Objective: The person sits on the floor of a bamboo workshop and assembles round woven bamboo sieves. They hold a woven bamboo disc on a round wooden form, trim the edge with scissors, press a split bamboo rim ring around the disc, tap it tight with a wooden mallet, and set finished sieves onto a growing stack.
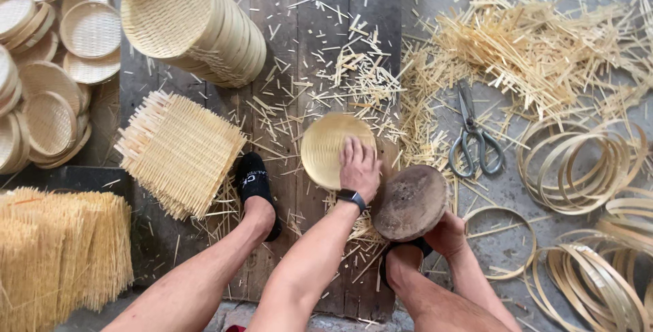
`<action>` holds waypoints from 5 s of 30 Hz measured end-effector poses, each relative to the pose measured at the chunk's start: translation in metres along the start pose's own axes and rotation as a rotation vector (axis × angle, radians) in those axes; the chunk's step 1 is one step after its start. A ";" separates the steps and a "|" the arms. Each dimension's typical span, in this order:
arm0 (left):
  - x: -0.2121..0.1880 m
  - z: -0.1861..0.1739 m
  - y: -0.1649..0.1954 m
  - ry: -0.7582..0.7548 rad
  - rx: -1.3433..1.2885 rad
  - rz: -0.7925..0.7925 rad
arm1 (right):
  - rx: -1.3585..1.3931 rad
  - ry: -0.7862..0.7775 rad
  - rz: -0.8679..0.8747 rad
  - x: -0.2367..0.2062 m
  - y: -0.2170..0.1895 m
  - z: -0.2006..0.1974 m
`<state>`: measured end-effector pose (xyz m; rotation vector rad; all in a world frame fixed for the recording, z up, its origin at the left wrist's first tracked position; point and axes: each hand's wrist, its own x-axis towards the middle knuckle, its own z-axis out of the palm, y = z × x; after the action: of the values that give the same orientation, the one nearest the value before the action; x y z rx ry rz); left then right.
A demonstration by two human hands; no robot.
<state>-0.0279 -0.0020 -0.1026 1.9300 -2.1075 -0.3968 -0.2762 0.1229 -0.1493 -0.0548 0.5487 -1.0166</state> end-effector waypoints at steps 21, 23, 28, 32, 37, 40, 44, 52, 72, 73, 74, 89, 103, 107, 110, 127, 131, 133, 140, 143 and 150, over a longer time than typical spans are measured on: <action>0.163 -0.308 -0.239 0.466 0.287 0.194 | -0.032 0.090 0.022 0.014 -0.015 0.011; 0.163 -0.308 -0.242 0.358 0.244 0.047 | -0.024 0.095 0.020 0.014 -0.016 0.011; 0.161 -0.311 -0.237 0.419 0.162 0.103 | -0.046 0.126 0.042 0.013 -0.016 0.007; 0.158 -0.314 -0.236 0.306 0.169 0.025 | -0.039 0.118 0.016 0.014 -0.016 0.007; 0.163 -0.310 -0.242 0.262 0.229 -0.024 | -0.105 0.157 0.038 0.015 -0.020 0.047; 0.158 -0.297 -0.235 0.486 0.339 0.089 | -0.141 0.216 0.046 0.024 -0.020 0.094; 0.099 -0.259 -0.210 0.505 0.218 0.135 | -0.235 0.290 0.139 0.072 -0.016 0.137; -0.009 -0.248 -0.244 -0.330 0.221 -0.711 | -0.519 0.436 -0.021 0.088 -0.011 0.095; -0.034 -0.240 -0.285 -0.344 0.250 -0.706 | -0.829 0.299 0.048 0.053 0.020 0.107; -0.034 -0.239 -0.287 -0.381 0.254 -0.719 | -0.830 0.307 0.048 0.051 0.020 0.105; -0.035 -0.239 -0.289 -0.421 0.257 -0.733 | -0.832 0.315 0.051 0.050 0.019 0.103; 0.020 -0.344 -0.125 -0.088 0.218 -0.247 | -0.847 0.506 -0.233 0.044 0.001 0.134; -0.038 -0.126 -0.049 0.136 -0.312 0.094 | -1.113 0.533 -0.175 0.097 -0.036 0.152; 0.011 -0.084 -0.114 -0.130 -0.786 -0.645 | -1.174 0.539 -0.231 0.104 -0.035 0.152; 0.015 -0.064 -0.139 -0.289 -1.091 -0.739 | -1.271 0.583 -0.240 0.104 -0.036 0.156; -0.011 -0.110 -0.176 -0.051 -1.114 -0.841 | -1.660 1.574 -0.839 -0.002 -0.189 0.004; -0.014 -0.116 -0.179 -0.046 -1.093 -0.867 | -1.845 1.442 -0.423 -0.032 -0.223 -0.022; -0.014 -0.120 -0.173 -0.047 -1.079 -0.862 | -1.753 1.349 -0.200 -0.034 -0.227 -0.020; -0.009 -0.147 -0.145 0.021 -1.043 -0.789 | -1.565 1.540 -0.404 -0.034 -0.211 0.022; -0.010 -0.153 -0.144 0.053 -1.042 -0.769 | -1.135 1.686 -0.393 -0.041 -0.204 0.024; -0.013 -0.148 -0.149 0.073 -1.049 -0.767 | -0.199 1.380 -0.378 -0.041 -0.178 -0.020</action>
<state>0.1651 -0.0050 -0.0196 1.8423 -0.6790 -1.2269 -0.4426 0.0648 -0.0977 0.4159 1.9488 -1.2722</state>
